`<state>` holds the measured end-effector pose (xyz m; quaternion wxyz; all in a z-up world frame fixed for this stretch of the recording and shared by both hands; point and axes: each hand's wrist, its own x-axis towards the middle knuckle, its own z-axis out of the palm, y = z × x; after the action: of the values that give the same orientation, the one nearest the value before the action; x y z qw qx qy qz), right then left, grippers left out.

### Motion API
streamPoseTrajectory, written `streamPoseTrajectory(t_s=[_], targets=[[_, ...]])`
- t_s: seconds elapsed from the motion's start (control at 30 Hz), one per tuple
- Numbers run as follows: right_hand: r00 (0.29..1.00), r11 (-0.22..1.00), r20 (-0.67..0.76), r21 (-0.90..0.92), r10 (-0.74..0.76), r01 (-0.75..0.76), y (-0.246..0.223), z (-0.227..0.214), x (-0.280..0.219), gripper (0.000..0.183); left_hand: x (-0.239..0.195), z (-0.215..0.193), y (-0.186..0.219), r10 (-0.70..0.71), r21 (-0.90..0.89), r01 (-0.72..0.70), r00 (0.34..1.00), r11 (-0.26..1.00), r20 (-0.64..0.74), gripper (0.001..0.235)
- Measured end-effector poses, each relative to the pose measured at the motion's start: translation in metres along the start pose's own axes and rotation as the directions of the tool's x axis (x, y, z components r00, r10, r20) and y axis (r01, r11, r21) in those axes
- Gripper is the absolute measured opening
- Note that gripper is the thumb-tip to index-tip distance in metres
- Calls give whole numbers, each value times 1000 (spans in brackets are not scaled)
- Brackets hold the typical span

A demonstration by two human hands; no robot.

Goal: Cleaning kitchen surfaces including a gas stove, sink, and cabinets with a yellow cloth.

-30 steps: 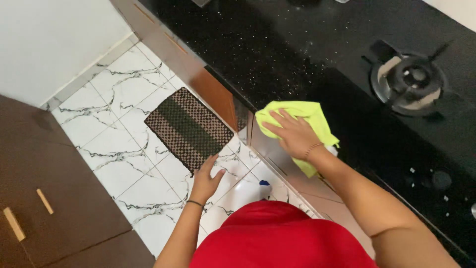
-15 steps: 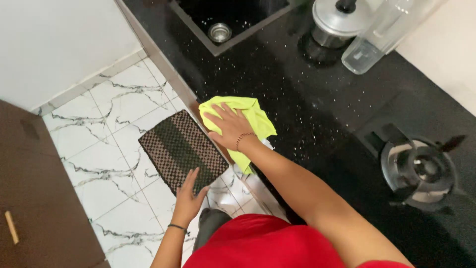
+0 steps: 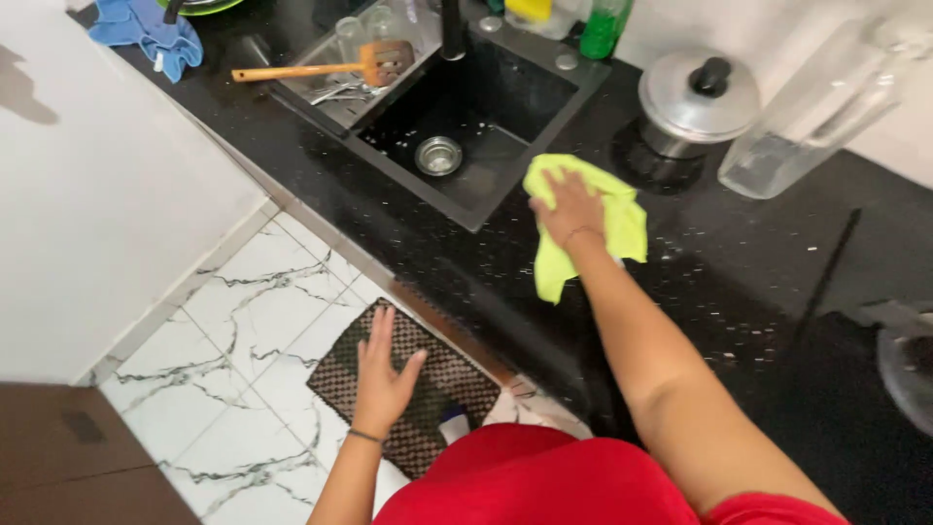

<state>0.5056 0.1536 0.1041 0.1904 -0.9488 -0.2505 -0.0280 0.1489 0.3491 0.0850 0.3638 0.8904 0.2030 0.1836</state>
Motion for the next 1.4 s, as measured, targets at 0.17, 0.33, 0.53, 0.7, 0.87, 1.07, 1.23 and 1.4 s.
streamPoseTrajectory(t_s=[0.17, 0.33, 0.53, 0.7, 0.87, 1.07, 1.23, 1.4], targets=[[991, 987, -27, 93, 134, -131, -27, 27, -17, 63, 51, -24, 3, 260, 27, -259, 964, 966, -51, 92], [986, 244, 143, 963, -90, -117, -115, 31, -74, 83, 98, 6, 26, 526, 20, -530, 844, 848, 109, 97], [925, 132, 362, 929, -117, -347, -123, -7, -80, 93, 156, 50, -3, 494, 90, -512, 854, 855, 163, 75], [972, 748, 97, 656, -215, 100, -74, -36, -140, 67, 275, 18, -84, 276, 435, -266, 960, 860, 43, 58], [983, 958, 88, 253, -162, 135, 48, 15, -191, 62, 384, -37, -159, 200, 450, -124, 972, 884, -126, 51], [997, 995, 78, -104, 10, -2, 210, 114, -232, 62, 465, -81, -210, 103, 490, 12, 973, 872, -207, 51], [991, 955, 74, -284, 110, -85, 158, 100, -228, 85, 485, -96, -212, 23, 458, 124, 953, 880, -301, 50], [994, 987, -12, -114, 111, -112, 28, 8, -199, 76, 434, -81, -191, 124, 486, 3, 965, 874, -230, 57]])
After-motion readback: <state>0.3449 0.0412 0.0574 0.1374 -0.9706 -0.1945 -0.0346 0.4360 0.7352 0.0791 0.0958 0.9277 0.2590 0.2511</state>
